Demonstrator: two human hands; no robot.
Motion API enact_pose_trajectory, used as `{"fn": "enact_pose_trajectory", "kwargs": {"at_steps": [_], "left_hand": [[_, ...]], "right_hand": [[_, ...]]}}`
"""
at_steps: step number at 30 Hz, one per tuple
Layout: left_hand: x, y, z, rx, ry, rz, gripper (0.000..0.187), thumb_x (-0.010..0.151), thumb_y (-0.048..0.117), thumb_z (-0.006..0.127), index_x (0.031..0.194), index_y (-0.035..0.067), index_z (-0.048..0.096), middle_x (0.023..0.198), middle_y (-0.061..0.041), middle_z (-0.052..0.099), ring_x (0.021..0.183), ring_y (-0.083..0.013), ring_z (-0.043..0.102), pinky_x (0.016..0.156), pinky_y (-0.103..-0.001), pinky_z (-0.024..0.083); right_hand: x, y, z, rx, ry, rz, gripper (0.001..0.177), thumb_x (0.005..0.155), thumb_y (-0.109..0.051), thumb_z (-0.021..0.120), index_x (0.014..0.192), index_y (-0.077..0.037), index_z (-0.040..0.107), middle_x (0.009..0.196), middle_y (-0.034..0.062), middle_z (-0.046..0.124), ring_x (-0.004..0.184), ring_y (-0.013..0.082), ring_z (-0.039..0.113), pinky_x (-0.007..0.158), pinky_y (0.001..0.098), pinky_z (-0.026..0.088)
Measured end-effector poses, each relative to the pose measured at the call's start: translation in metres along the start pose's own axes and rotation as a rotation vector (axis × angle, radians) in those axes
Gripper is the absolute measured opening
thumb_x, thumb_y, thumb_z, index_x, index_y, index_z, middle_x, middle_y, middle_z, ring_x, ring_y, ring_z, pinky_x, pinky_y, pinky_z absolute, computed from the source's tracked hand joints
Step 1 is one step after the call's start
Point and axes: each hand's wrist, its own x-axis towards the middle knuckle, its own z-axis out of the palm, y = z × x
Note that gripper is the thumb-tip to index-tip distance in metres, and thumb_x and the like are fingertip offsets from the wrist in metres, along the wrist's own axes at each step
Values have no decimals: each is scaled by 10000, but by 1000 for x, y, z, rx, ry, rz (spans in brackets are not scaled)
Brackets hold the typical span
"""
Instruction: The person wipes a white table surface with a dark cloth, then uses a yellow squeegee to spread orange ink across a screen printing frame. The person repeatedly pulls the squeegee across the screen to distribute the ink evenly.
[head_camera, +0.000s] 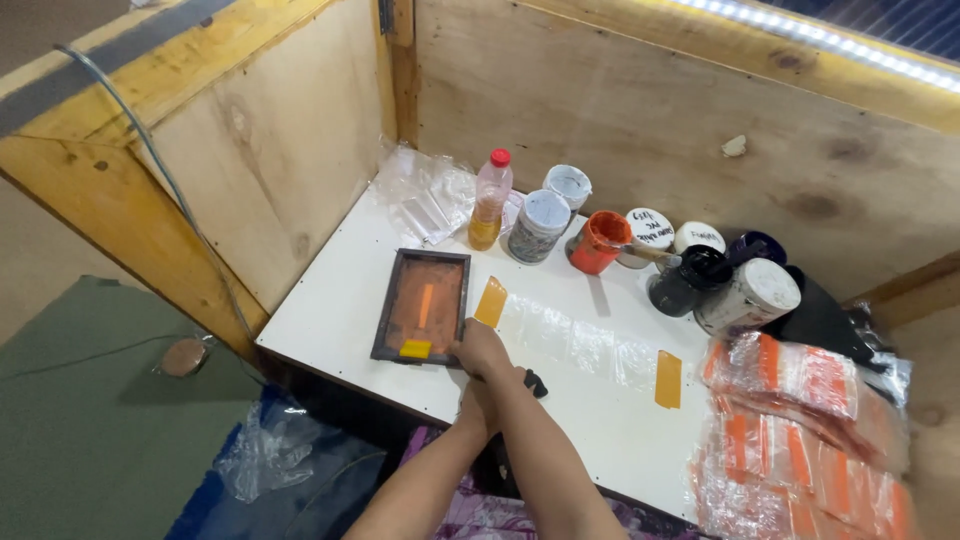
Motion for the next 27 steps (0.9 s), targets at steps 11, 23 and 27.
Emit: {"fn": "enact_pose_trajectory", "kwargs": {"at_steps": [11, 23, 27], "left_hand": [[-12, -7, -17, -287, 196, 198, 319, 923, 404, 571, 842, 106, 651, 719, -104, 618, 721, -284, 650, 629, -374, 526], [48, -139, -10, 95, 498, -199, 439, 810, 275, 727, 1211, 145, 606, 1191, -141, 567, 1148, -384, 532, 952, -502, 421], [68, -78, -16, 15, 721, -103, 725, 749, 358, 798, 1389, 92, 587, 1456, -206, 538, 1362, -439, 470, 1034, -580, 361]], "right_hand": [[-34, 137, -67, 529, 273, 114, 550, 805, -150, 653, 1318, 47, 650, 682, 211, 681, 565, 270, 673, 571, 367, 540], [-128, 322, -78, 216, 511, 350, 563, 843, -248, 658, 1374, -63, 639, 730, 166, 752, 767, 350, 736, 732, 462, 557], [-131, 353, -77, 59, 463, 399, 589, 839, -305, 665, 1392, -105, 630, 783, 119, 786, 863, 345, 755, 790, 450, 579]]}}
